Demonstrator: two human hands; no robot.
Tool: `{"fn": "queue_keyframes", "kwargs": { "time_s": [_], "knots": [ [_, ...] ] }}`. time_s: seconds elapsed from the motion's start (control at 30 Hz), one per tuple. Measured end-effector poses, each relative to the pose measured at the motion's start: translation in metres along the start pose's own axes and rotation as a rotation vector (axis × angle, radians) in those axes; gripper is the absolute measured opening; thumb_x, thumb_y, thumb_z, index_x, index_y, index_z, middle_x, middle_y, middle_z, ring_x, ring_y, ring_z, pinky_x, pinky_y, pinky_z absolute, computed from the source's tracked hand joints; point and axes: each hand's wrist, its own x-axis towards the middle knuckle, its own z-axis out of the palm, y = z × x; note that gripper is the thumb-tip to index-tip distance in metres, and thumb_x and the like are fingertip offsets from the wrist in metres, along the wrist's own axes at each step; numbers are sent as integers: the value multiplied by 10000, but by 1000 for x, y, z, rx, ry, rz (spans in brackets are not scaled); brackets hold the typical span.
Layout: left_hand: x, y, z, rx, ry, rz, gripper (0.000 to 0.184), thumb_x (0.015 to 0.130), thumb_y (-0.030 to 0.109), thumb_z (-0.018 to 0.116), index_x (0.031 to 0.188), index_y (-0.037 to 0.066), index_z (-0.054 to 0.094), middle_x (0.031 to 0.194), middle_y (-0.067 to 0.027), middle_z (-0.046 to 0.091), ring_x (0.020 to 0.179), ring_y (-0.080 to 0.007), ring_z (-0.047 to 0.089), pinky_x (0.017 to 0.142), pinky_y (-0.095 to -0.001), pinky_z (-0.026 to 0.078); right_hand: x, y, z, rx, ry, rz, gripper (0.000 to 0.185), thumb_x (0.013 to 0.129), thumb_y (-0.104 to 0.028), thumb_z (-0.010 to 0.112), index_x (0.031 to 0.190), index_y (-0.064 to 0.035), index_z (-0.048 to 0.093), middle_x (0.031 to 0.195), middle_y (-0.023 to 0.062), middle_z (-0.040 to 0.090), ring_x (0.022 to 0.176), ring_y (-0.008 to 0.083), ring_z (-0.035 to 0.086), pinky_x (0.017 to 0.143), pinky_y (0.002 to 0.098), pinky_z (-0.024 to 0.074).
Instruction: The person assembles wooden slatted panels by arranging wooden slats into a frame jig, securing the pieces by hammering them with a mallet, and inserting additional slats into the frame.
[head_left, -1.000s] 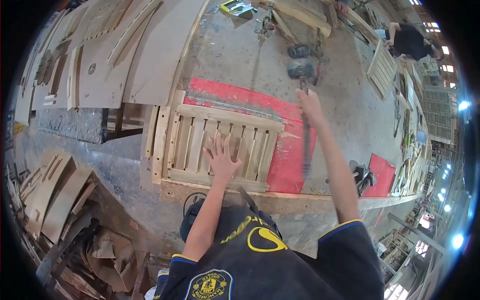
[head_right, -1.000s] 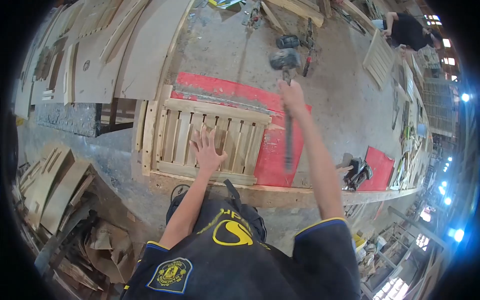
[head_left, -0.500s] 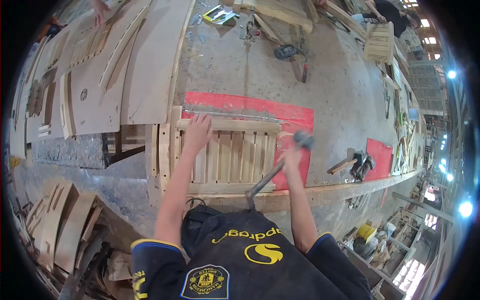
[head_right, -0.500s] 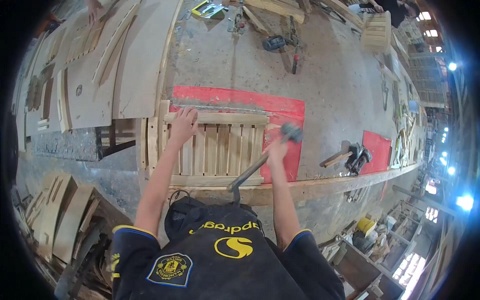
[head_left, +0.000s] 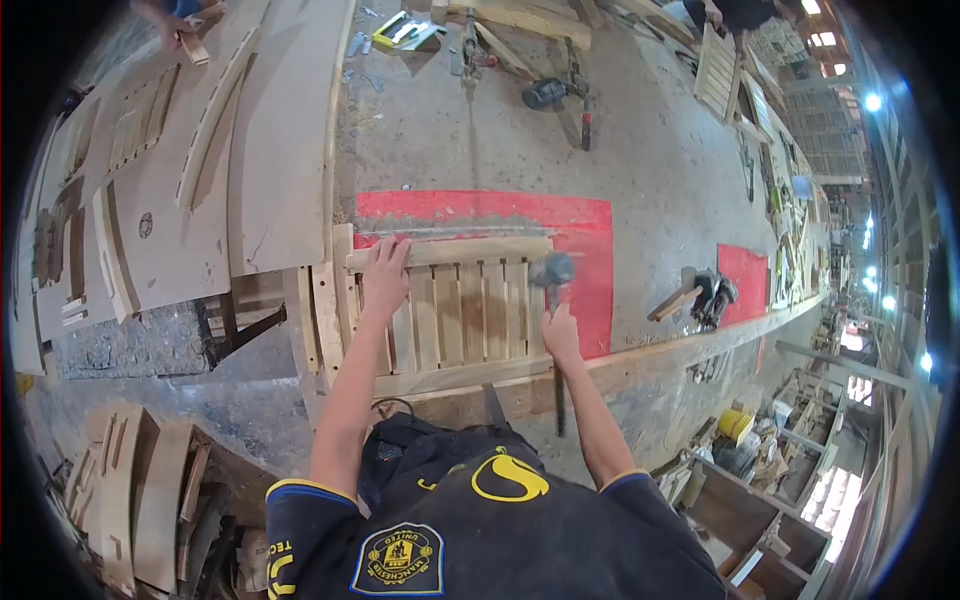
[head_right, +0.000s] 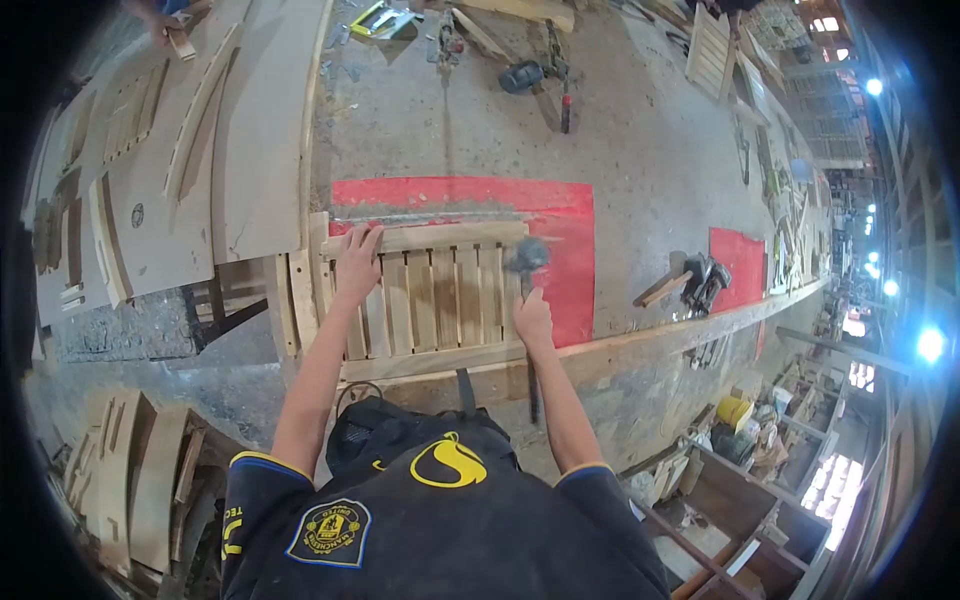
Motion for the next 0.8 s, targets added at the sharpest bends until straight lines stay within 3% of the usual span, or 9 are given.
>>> {"fn": "queue_keyframes", "kwargs": {
  "time_s": [0.07, 0.17, 0.27, 0.37, 0.5, 0.6, 0.7, 0.77, 0.8],
  "knots": [
    [1, -1, -3, -13, -18, -15, 497, 731, -12, 604, 1207, 126, 556, 1209, -104, 524, 1183, -311, 483, 955, -406, 473, 22, 42, 14, -88, -16, -150, 251, 881, -218, 534, 989, 9, 523, 669, 223, 617, 591, 413, 623, 516, 493, 482],
    [5, 0, -4, -34, -27, -80, 468, 745, -21, 581, 1190, 124, 564, 1191, -107, 528, 1184, -308, 483, 954, -406, 475, 26, -20, -60, 919, -323, 521, 169, 901, -261, 545, 902, -93, 535, 574, 34, 525, 426, 199, 520, 391, 378, 438],
    [1, 1, 5, -45, 3, -119, 435, 754, -27, 563, 1168, 108, 572, 1176, -123, 525, 1185, -321, 477, 968, -417, 459, 53, -27, -39, 1062, 36, 530, 183, 904, -288, 556, 814, -162, 458, 563, -54, 408, 381, 67, 397, 318, 266, 344],
    [6, -3, 7, -50, 41, -73, 409, 759, -28, 551, 1148, 95, 576, 1170, -138, 521, 1174, -339, 473, 977, -431, 442, 89, 9, -83, 1035, -535, 653, 180, 894, -275, 557, 801, -173, 442, 532, -57, 384, 382, 74, 402, 327, 242, 315],
    [5, -2, 8, -79, 42, -94, 401, 763, -21, 544, 1147, 90, 571, 1167, -144, 516, 1157, -351, 471, 971, -442, 435, 93, 10, -99, 1027, -182, 586, 173, 892, -280, 543, 784, -175, 457, 527, -58, 367, 388, 78, 382, 361, 271, 354],
    [8, 8, 10, -21, 48, -113, 391, 766, -15, 544, 1142, 85, 570, 1168, -140, 515, 1155, -352, 470, 966, -443, 437, 86, 2, -84, 578, -593, 441, 167, 899, -280, 529, 786, -163, 493, 537, -50, 381, 396, 84, 380, 372, 290, 362],
    [10, 17, 6, -43, 46, -162, 414, 748, -44, 536, 1142, 78, 572, 1162, -139, 520, 1161, -352, 468, 977, -437, 425, 124, 16, -133, 836, -506, 559, 161, 904, -265, 521, 800, -143, 525, 559, -37, 417, 419, 85, 399, 376, 282, 356],
    [9, 14, 3, -55, 45, -164, 427, 741, -65, 525, 1143, 73, 574, 1157, -139, 525, 1169, -349, 465, 983, -432, 420, 120, -44, -217, 636, -281, 300, 230, 925, -322, 540, 790, -136, 540, 610, -37, 470, 453, 65, 422, 396, 244, 359],
    [10, 10, 3, -51, 44, -148, 427, 744, -71, 519, 1142, 72, 576, 1155, -137, 528, 1174, -348, 464, 983, -430, 422, 122, -57, -250, 751, -72, 36, 278, 937, -372, 545, 800, -131, 552, 615, -42, 478, 451, 56, 427, 396, 225, 354]
  ]
}}
